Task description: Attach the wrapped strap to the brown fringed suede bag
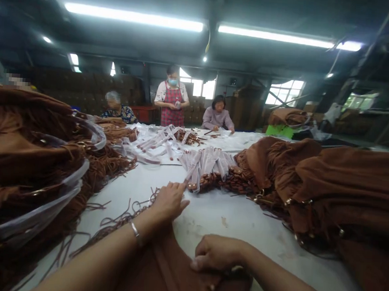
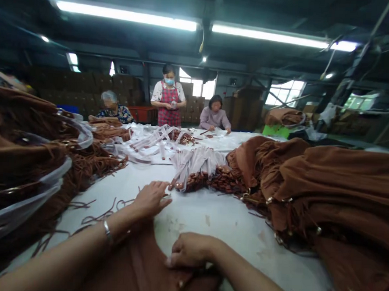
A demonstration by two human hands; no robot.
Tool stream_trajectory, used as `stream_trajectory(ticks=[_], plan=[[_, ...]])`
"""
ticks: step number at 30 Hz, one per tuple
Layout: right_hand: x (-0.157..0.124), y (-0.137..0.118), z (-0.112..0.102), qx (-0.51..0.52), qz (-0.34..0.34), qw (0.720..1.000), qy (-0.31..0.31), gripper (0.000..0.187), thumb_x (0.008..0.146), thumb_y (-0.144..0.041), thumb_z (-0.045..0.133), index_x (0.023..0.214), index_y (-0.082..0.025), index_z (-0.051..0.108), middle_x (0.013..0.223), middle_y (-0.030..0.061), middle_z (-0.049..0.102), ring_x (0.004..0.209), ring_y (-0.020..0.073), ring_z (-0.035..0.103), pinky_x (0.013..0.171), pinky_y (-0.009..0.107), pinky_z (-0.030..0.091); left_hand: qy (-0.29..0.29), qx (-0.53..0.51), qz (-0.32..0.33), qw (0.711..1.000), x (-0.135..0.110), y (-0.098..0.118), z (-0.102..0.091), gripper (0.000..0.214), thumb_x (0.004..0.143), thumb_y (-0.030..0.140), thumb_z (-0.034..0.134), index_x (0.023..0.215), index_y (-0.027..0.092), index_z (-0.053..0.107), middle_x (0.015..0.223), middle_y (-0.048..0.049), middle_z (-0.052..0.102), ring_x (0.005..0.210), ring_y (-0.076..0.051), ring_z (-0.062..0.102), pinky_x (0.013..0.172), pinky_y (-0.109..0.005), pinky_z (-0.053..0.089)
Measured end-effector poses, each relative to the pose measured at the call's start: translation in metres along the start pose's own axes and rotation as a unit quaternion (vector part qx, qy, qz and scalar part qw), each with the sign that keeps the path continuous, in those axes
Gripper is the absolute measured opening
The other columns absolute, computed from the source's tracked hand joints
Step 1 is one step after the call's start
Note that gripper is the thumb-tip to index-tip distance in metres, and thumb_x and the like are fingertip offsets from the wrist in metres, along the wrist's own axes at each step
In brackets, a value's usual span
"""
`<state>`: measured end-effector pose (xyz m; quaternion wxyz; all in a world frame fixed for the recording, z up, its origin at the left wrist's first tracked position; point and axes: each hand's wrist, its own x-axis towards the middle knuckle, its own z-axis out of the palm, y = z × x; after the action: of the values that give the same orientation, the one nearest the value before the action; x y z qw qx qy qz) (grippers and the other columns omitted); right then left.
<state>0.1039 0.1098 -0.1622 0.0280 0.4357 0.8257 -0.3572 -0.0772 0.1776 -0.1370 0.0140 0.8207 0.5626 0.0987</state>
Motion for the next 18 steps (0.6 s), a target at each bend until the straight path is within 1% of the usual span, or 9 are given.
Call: stream_trajectory(ticks=[2, 3, 5, 8, 10, 12, 13, 15, 18], plan=[[0.021, 0.009, -0.030, -0.089, -0.016, 0.991, 0.098, 0.028, 0.083, -0.031, 0.049, 0.064, -0.017, 0.064, 0.053, -0.0011, 0.057, 0.046, 0.0101, 0.048, 0.047, 0.020, 0.032, -0.010, -0.007, -0.044, 0.999, -0.003, -0.017, 0.029, 0.032, 0.080, 0.038, 0.051, 0.103, 0.016, 0.055, 0.102, -0.0133, 0.061, 0.098, -0.028, 0.054, 0.081, -0.037, 0.042], [0.036, 0.013, -0.046, -0.134, -0.021, 0.978, 0.160, 0.027, 0.084, -0.029, 0.047, 0.069, -0.017, 0.065, 0.060, 0.0010, 0.061, 0.052, 0.0118, 0.052, 0.051, 0.021, 0.034, -0.015, -0.015, -0.060, 0.998, -0.003, -0.026, 0.040, 0.028, 0.081, 0.038, 0.049, 0.097, 0.016, 0.057, 0.096, -0.0125, 0.062, 0.092, -0.027, 0.056, 0.077, -0.036, 0.043], [0.074, 0.020, -0.077, -0.184, -0.033, 0.956, 0.227, 0.022, 0.084, -0.021, 0.045, 0.086, -0.018, 0.067, 0.083, 0.0048, 0.065, 0.074, 0.0162, 0.056, 0.065, 0.025, 0.038, -0.019, -0.035, -0.076, 0.996, -0.001, -0.041, 0.054, 0.025, 0.084, 0.039, 0.044, 0.087, 0.019, 0.057, 0.088, -0.0092, 0.063, 0.084, -0.025, 0.058, 0.071, -0.034, 0.044], [0.139, 0.032, -0.110, -0.238, -0.072, 0.938, 0.240, 0.033, 0.071, -0.013, 0.060, 0.103, -0.019, 0.064, 0.113, 0.0069, 0.057, 0.102, 0.0230, 0.049, 0.085, 0.032, 0.033, -0.018, -0.063, -0.090, 0.994, 0.007, -0.053, 0.059, 0.031, 0.086, 0.044, 0.038, 0.086, 0.019, 0.057, 0.086, -0.0079, 0.064, 0.080, -0.023, 0.059, 0.067, -0.031, 0.042], [0.177, 0.043, -0.122, -0.281, -0.087, 0.930, 0.221, 0.034, 0.061, -0.008, 0.067, 0.094, -0.018, 0.066, 0.116, 0.0084, 0.056, 0.107, 0.0272, 0.044, 0.091, 0.037, 0.029, -0.023, -0.076, -0.096, 0.992, 0.012, -0.058, 0.057, 0.038, 0.088, 0.047, 0.033, 0.085, 0.019, 0.058, 0.083, -0.0082, 0.064, 0.077, -0.021, 0.060, 0.065, -0.030, 0.041], [0.204, 0.054, -0.130, -0.325, -0.092, 0.920, 0.201, 0.019, 0.063, -0.006, 0.066, 0.080, -0.016, 0.066, 0.109, 0.0100, 0.059, 0.106, 0.0282, 0.045, 0.093, 0.041, 0.028, -0.005, -0.087, -0.101, 0.991, 0.017, -0.063, 0.055, 0.040, 0.089, 0.046, 0.031, 0.082, 0.019, 0.059, 0.080, -0.0079, 0.064, 0.077, -0.020, 0.059, 0.067, -0.029, 0.041], [0.212, 0.059, -0.135, -0.346, -0.095, 0.912, 0.197, 0.013, 0.068, -0.006, 0.062, 0.077, -0.016, 0.065, 0.106, 0.0112, 0.060, 0.105, 0.0279, 0.045, 0.093, 0.042, 0.027, 0.024, -0.100, -0.102, 0.989, 0.018, -0.065, 0.054, 0.038, 0.089, 0.044, 0.033, 0.080, 0.019, 0.059, 0.080, -0.0076, 0.064, 0.079, -0.020, 0.059, 0.069, -0.029, 0.041], [0.218, 0.060, -0.144, -0.388, -0.108, 0.894, 0.197, 0.013, 0.076, -0.007, 0.053, 0.082, -0.013, 0.064, 0.102, 0.0137, 0.060, 0.103, 0.0269, 0.046, 0.093, 0.043, 0.026, 0.107, -0.150, -0.100, 0.978, 0.021, -0.069, 0.054, 0.030, 0.088, 0.038, 0.039, 0.077, 0.018, 0.059, 0.079, -0.0063, 0.063, 0.081, -0.020, 0.057, 0.075, -0.031, 0.040], [0.208, 0.041, -0.157, -0.441, -0.142, 0.862, 0.204, 0.021, 0.084, -0.009, 0.041, 0.094, -0.010, 0.060, 0.097, 0.0155, 0.059, 0.097, 0.0245, 0.048, 0.094, 0.041, 0.024, 0.194, -0.298, -0.098, 0.929, 0.023, -0.069, 0.052, 0.023, 0.085, 0.033, 0.045, 0.074, 0.018, 0.057, 0.075, -0.0030, 0.061, 0.076, -0.017, 0.056, 0.073, -0.029, 0.041]])
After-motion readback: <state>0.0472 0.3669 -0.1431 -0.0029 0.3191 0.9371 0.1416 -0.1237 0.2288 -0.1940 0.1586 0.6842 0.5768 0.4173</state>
